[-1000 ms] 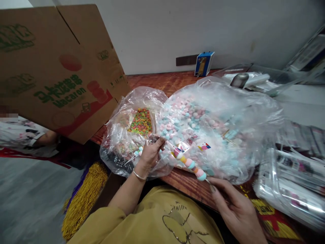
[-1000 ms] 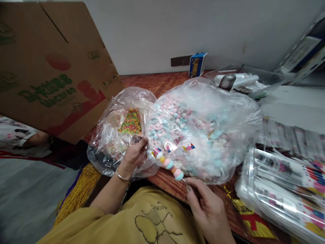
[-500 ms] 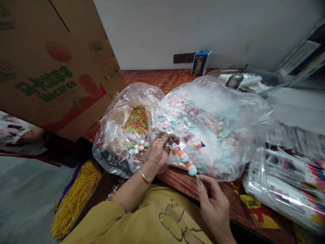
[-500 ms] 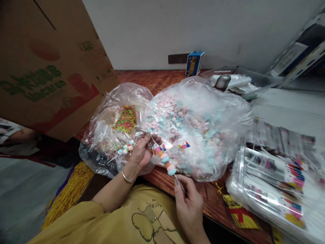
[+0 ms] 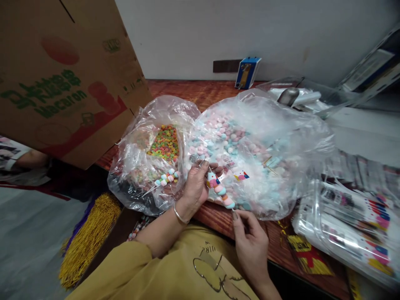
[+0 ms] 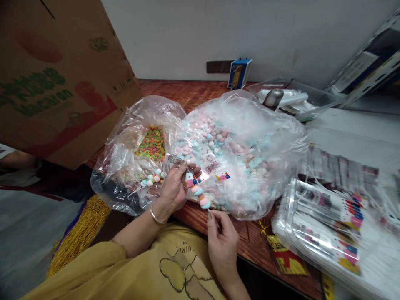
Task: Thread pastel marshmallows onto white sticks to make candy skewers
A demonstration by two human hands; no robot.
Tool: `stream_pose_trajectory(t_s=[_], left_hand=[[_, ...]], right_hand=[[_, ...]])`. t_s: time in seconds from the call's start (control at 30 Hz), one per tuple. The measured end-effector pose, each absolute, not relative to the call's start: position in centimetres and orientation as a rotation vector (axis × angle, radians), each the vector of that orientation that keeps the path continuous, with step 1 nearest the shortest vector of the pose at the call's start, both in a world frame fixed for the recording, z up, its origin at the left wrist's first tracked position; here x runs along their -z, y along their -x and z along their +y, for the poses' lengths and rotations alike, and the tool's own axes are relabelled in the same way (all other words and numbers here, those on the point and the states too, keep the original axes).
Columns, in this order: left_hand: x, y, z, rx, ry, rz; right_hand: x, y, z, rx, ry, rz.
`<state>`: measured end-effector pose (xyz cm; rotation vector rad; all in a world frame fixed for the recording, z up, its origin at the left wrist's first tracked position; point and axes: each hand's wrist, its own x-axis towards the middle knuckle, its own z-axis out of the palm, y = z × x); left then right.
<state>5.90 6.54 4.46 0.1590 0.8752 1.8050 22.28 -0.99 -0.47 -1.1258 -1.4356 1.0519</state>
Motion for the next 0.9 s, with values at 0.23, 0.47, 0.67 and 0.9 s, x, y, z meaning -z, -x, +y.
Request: stream_pose_trajectory(t_s=[0.23,0.47,0.67,0.9], left_hand=[[-4.7,-6.5,6.6,-1.78,-0.176,0.942],[-4.9,-7.1,6.7,-1.806,-0.134,0.873],[-4.7,-7.3,6.5,-1.787,-0.16,0.886],[-5.0,-7.5,6.5,-1.724,-0.184,0.774]], right_hand=[[1.0,-22.3,-0.2,-0.319,0.988,-1.781],[2.1,-22.2,-0.2,-0.13,1.013,-1.941],[2.2,-22.0,-0.3,-0.089,1.033,-1.949],[1.0,-21.8,-0.6,-1.07,1.144,-1.577]])
